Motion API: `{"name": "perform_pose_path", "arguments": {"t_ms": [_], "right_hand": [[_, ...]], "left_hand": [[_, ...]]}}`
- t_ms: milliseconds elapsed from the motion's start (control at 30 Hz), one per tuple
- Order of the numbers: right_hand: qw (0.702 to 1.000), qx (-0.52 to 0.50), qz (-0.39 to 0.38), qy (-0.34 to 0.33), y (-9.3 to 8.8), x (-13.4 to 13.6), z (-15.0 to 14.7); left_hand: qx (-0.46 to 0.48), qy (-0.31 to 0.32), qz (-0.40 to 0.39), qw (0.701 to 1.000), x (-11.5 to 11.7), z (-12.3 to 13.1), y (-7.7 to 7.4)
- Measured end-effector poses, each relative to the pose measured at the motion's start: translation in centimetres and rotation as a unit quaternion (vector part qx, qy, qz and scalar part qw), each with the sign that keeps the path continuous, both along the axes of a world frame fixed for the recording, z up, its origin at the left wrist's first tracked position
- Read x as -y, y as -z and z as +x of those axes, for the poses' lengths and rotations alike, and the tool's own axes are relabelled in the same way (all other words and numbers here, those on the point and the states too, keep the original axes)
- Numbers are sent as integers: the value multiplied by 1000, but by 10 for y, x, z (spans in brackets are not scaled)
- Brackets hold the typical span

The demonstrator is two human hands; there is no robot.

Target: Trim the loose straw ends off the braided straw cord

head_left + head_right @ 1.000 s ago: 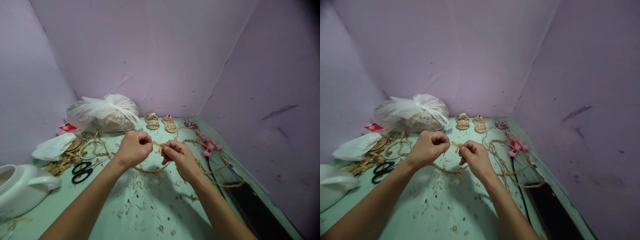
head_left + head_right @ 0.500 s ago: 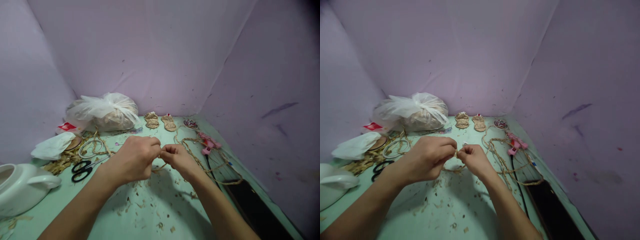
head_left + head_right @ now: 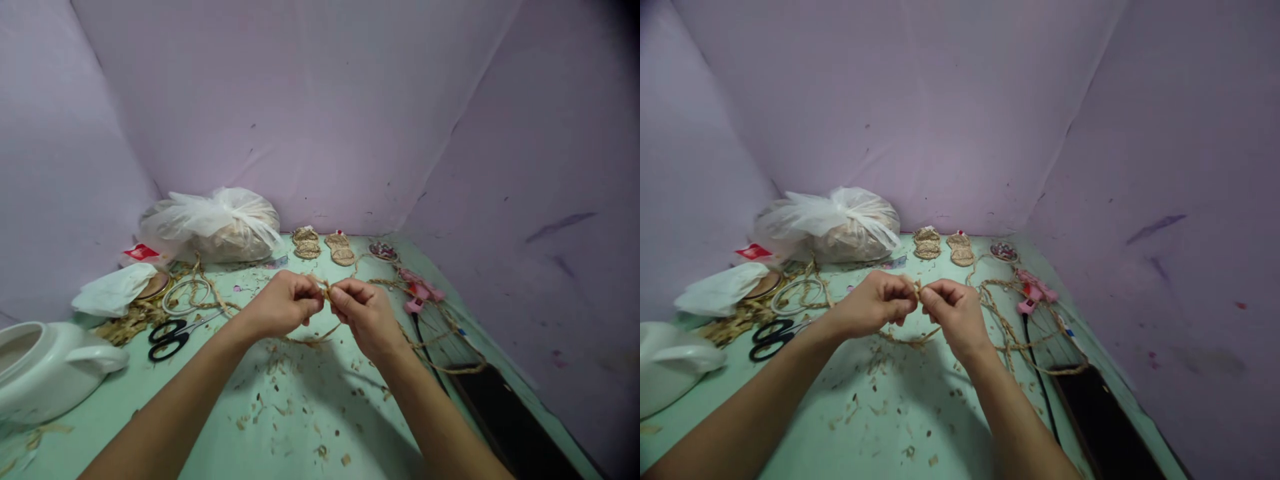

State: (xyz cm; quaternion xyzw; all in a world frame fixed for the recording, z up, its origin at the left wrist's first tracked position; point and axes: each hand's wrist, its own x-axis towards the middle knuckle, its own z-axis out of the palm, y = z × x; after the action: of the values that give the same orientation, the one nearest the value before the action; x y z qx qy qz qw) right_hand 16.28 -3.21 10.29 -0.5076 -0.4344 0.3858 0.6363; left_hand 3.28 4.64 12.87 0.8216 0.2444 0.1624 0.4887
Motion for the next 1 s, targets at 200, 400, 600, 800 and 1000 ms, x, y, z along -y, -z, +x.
{"name": "perform_pose_path", "arguments": {"t_ms": [200, 400, 600, 800, 1000], "right_hand": [[971, 183, -36, 151, 1, -2, -3], [937, 319, -5, 140, 0, 1, -4], [954, 274, -36, 118, -2, 2, -2], [975, -158, -77, 134, -9, -3, -1], [939, -305, -77, 136, -3, -6, -9]], "left_hand": [[-54, -69, 263, 961, 16, 2, -4], [-102, -28, 442, 891, 20, -2, -7], [-54, -37, 426, 902, 16, -4, -3], [40, -73, 400, 913, 13, 2, 5], [102, -55, 365, 924, 12, 11, 23]]}}
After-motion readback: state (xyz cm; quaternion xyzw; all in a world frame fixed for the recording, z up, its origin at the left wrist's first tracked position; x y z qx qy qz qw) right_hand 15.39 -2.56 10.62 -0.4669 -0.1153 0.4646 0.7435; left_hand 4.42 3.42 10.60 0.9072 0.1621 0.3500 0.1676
